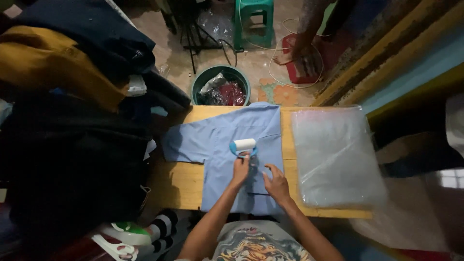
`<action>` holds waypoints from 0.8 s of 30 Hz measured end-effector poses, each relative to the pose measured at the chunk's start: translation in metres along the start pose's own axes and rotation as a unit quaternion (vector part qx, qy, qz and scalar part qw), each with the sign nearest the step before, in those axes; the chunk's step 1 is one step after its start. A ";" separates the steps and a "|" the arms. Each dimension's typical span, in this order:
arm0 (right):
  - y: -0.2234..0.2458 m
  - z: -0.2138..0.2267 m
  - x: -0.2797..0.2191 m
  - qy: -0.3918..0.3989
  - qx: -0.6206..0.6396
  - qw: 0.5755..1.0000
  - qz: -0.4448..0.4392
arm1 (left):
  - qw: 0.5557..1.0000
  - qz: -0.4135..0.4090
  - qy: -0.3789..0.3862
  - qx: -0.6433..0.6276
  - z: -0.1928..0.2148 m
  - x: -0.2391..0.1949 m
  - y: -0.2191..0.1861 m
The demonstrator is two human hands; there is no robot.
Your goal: The person uses a lint roller on a light blue shirt laid on a wooden table, then folds the shirt neatly by hand. The folded shirt remains on the table at the end of the clip.
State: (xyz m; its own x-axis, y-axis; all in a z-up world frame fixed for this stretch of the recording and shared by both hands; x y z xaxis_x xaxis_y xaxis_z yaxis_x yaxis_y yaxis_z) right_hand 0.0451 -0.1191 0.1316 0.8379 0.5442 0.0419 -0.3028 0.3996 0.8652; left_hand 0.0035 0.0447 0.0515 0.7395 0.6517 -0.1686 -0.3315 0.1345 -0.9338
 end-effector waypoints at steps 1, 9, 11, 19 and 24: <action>-0.007 -0.004 0.000 0.000 -0.001 1.000 0.000 | 1.000 0.000 0.000 -0.001 0.012 0.000 -0.002; -0.041 -0.037 0.012 0.065 -0.150 0.986 -0.030 | 0.982 0.163 -0.087 0.031 0.065 0.009 0.049; -0.037 -0.042 0.017 0.061 -0.164 0.984 -0.022 | 0.977 0.176 -0.085 0.082 0.054 0.003 0.051; -0.056 -0.053 0.070 0.038 -0.208 0.976 0.052 | 0.968 0.079 -0.136 0.193 0.002 -0.005 -0.012; -0.059 -0.048 0.129 0.092 -0.253 0.962 0.033 | 0.860 -0.083 -0.132 0.486 -0.005 0.006 0.009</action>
State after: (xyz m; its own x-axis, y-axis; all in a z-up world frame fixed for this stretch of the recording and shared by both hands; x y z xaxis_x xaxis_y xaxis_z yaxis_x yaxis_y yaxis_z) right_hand 0.1487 -0.0371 0.0616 0.7291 0.6832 -0.0404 -0.5742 0.6428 0.5070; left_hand 0.0078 0.0456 0.0409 0.7079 0.6924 0.1396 -0.6618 0.7192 -0.2115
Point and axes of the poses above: each hand's wrist, its own x-axis towards the middle knuckle, its own z-axis out of the back of the hand, y = z × x, the point moved 1 cm from there along x, towards the middle knuckle, and after that the axes turned 13 degrees about x, right-handed, at the moved point
